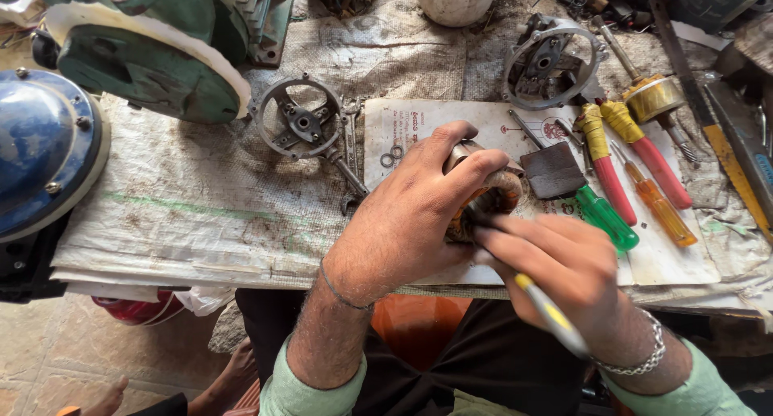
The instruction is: The person holds a small motor component on a cloth-covered workbench and repeatedly scrapes its surface with a screwdriver-like hand tool, rotating the part with the other hand to work around it. The scraping continues over the same part throughout the episode.
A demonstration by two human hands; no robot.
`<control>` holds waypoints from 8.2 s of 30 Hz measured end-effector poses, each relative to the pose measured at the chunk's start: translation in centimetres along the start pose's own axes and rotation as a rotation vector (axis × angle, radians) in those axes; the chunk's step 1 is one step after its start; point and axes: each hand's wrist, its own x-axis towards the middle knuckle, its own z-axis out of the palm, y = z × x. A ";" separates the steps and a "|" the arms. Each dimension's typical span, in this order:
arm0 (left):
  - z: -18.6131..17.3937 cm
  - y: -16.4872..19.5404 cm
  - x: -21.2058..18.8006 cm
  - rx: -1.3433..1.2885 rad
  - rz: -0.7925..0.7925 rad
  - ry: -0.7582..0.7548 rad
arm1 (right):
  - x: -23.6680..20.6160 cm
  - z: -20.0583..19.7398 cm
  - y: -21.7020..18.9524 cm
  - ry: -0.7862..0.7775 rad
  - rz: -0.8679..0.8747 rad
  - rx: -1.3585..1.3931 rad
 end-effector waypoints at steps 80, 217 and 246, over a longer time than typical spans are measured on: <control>-0.2 0.3 0.1 0.041 -0.049 -0.043 | -0.3 0.0 0.0 0.002 0.009 0.025; -0.1 0.1 0.1 0.053 0.004 -0.024 | -0.4 -0.1 -0.1 0.009 0.065 0.054; -0.1 0.0 0.3 0.080 0.058 -0.019 | -0.5 0.4 0.0 -0.033 0.070 0.020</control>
